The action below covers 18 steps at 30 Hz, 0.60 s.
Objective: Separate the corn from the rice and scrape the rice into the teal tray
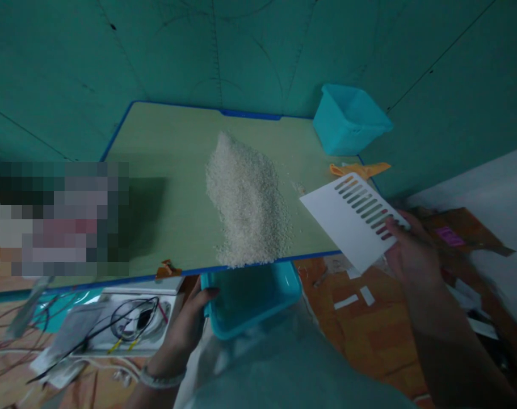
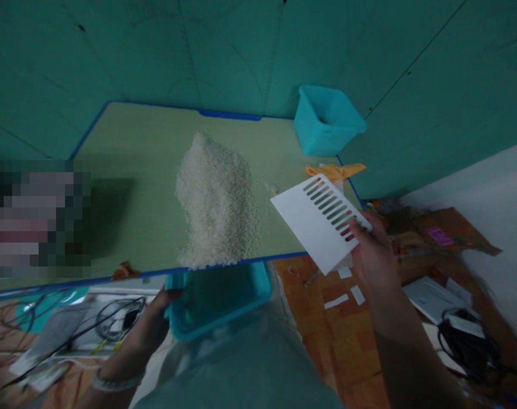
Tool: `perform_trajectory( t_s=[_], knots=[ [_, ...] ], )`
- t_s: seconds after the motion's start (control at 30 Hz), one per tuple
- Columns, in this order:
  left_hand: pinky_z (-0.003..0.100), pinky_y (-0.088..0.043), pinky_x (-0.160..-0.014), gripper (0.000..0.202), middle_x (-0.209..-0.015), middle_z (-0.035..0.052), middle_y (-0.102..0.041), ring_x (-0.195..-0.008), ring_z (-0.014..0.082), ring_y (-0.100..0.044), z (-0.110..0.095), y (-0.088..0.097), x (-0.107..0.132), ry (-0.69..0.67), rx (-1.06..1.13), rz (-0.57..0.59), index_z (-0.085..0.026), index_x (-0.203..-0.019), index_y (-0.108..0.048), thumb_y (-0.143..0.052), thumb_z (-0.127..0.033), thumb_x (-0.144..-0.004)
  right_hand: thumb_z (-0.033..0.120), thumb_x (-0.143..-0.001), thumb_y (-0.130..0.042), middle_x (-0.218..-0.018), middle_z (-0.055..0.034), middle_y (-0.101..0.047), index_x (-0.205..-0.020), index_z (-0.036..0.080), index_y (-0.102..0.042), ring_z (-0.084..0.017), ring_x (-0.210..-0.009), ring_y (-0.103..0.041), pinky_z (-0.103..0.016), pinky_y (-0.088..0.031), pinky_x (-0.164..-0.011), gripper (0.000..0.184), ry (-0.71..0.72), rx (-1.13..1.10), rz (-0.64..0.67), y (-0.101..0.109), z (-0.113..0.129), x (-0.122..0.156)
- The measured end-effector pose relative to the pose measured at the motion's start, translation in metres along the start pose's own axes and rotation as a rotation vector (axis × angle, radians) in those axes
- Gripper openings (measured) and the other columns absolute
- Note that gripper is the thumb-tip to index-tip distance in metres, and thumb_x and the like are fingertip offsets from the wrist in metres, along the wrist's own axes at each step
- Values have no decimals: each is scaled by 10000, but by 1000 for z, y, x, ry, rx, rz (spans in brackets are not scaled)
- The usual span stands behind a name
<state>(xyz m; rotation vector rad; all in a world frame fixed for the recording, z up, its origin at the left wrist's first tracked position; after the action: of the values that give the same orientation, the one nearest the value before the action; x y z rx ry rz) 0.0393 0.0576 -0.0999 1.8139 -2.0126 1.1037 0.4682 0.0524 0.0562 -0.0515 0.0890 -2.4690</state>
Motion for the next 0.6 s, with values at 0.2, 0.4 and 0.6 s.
perform_trajectory(
  t_s=[0.2, 0.4, 0.6],
  knots=[
    [382, -493, -1026, 561, -1288, 33, -740, -1240, 306, -625, 7, -15, -1, -11, -29, 98, -250, -1256, -658, -733, -253, -701, 425, -497, -918, -684, 27, -689, -839, 206, -701, -145, -604, -615, -279, -473, -572, 460, -71, 83, 127, -14, -17, 2],
    [359, -567, -899, 537, -1144, 25, -790, -1121, 291, -696, 7, -21, -7, 14, -13, 51, -240, -1196, -666, -690, -166, -665, 445, -468, -925, -686, 28, -681, -843, 222, -702, -151, -612, -607, -269, -465, -552, 490, -125, 121, 123, -16, -22, 8],
    [355, -534, -962, 486, -1249, 42, -759, -1177, 289, -672, 3, -29, -3, 21, -64, 111, -256, -1202, -690, -761, -225, -723, 477, -405, -946, -715, 17, -709, -855, 223, -715, -155, -625, -624, -274, -477, -556, 567, -168, 128, 119, -14, -24, 7]
  ],
)
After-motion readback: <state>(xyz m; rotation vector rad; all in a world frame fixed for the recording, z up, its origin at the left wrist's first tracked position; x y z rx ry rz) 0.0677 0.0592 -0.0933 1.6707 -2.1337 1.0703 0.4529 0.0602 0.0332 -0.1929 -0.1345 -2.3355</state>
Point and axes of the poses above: each hand's wrist, its own x-axis away from the middle knuckle, its own y-axis out of the back of the hand, z = x × y, the point moved 9 cm from there along -x, towards the middle knuckle
